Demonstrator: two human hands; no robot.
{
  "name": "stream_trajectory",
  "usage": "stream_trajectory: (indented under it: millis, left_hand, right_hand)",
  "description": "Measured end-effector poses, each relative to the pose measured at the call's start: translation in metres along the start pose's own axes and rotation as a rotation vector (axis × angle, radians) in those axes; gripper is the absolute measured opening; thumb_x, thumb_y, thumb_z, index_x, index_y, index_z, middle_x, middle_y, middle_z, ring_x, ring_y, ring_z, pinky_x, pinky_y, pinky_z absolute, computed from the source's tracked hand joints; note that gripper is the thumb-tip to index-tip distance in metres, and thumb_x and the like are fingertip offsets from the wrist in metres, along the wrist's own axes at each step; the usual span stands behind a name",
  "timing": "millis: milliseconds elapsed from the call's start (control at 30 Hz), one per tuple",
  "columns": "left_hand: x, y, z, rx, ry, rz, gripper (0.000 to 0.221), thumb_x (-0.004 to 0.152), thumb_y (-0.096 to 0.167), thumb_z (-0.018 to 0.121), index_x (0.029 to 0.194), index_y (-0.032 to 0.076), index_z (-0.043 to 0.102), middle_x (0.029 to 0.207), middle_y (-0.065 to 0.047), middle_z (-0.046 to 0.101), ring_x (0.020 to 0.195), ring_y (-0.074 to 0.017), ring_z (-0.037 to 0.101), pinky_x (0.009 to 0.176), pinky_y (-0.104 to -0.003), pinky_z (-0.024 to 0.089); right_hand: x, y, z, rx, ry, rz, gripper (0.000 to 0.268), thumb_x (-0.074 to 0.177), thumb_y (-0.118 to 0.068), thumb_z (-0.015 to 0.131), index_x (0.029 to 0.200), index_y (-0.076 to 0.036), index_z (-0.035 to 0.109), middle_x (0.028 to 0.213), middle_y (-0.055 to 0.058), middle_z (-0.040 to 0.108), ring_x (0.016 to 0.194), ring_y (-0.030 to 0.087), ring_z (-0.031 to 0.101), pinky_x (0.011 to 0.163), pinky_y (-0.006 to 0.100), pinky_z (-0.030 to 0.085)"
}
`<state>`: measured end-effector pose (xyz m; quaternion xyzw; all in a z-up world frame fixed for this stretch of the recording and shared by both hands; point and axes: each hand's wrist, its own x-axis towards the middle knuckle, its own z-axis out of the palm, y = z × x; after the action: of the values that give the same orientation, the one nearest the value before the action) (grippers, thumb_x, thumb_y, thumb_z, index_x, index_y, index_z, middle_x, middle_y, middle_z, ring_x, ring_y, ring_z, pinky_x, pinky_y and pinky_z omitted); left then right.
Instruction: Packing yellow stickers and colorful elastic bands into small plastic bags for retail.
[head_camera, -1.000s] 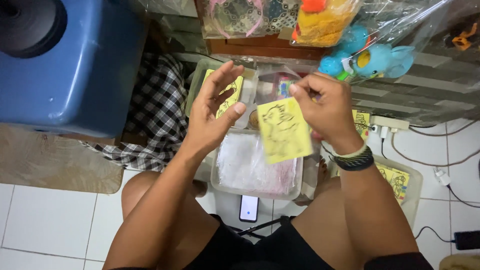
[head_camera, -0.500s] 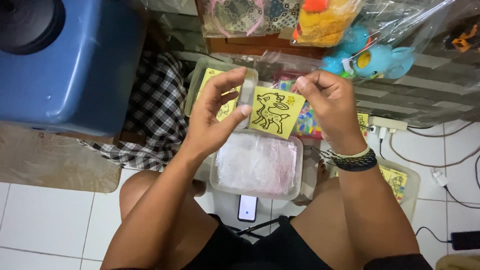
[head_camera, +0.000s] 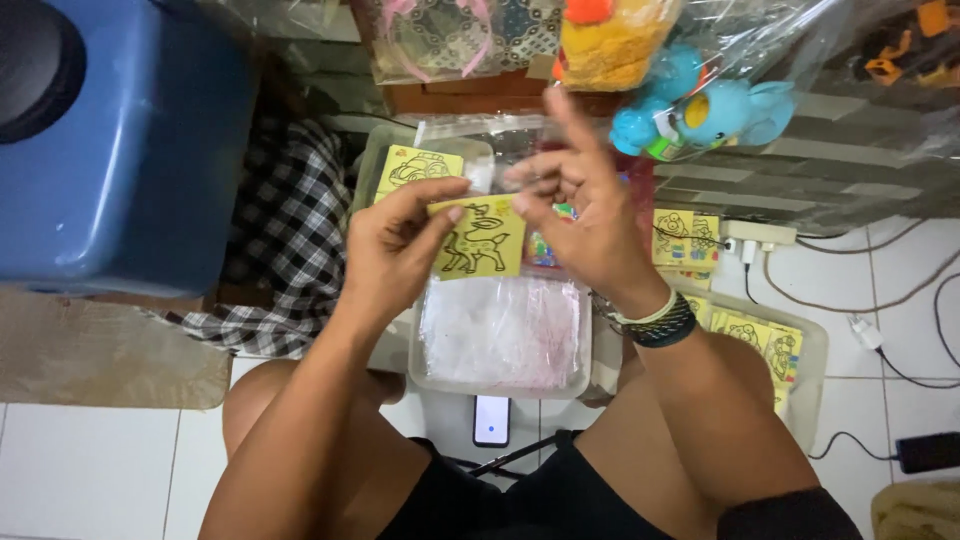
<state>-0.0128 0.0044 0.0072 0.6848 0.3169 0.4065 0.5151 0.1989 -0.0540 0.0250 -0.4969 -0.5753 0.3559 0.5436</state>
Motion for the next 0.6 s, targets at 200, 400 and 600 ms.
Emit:
stream_trajectory:
  millis: [200,400,600]
  left_hand:
    - [0.003,-0.011,0.003,0.032,0.106,0.125,0.023,0.094,-0.002,0.076,0.115,0.007,0.079,0.051,0.001,0.046,0.05,-0.0025,0.041,0.049,-0.02,0.04]
    - [0.003,-0.006,0.002,0.044,0.111,0.081,0.02,0.093,0.002,0.078,0.111,0.008,0.08,0.048,0.001,0.047,0.049,-0.0027,0.041,0.05,-0.019,0.037]
    - [0.005,-0.004,0.001,0.074,0.145,0.07,0.013,0.088,0.004,0.082,0.101,0.007,0.081,0.044,0.002,0.049,0.047,-0.0033,0.04,0.047,-0.021,0.035]
  right_hand:
    - [-0.003,0.002,0.005,-0.17,-0.075,-0.12,0.035,0.091,0.0,0.073,0.125,-0.008,0.074,0.111,0.013,0.077,0.093,0.02,0.073,0.077,0.03,0.057]
    - [0.0,-0.004,-0.004,-0.103,-0.089,-0.045,0.026,0.094,0.004,0.07,0.119,-0.001,0.074,0.099,0.018,0.078,0.089,0.025,0.075,0.084,0.036,0.058]
    - [0.0,0.012,-0.008,-0.171,-0.033,0.02,0.017,0.092,0.001,0.075,0.108,-0.002,0.076,0.077,0.008,0.074,0.071,0.009,0.063,0.06,0.024,0.058]
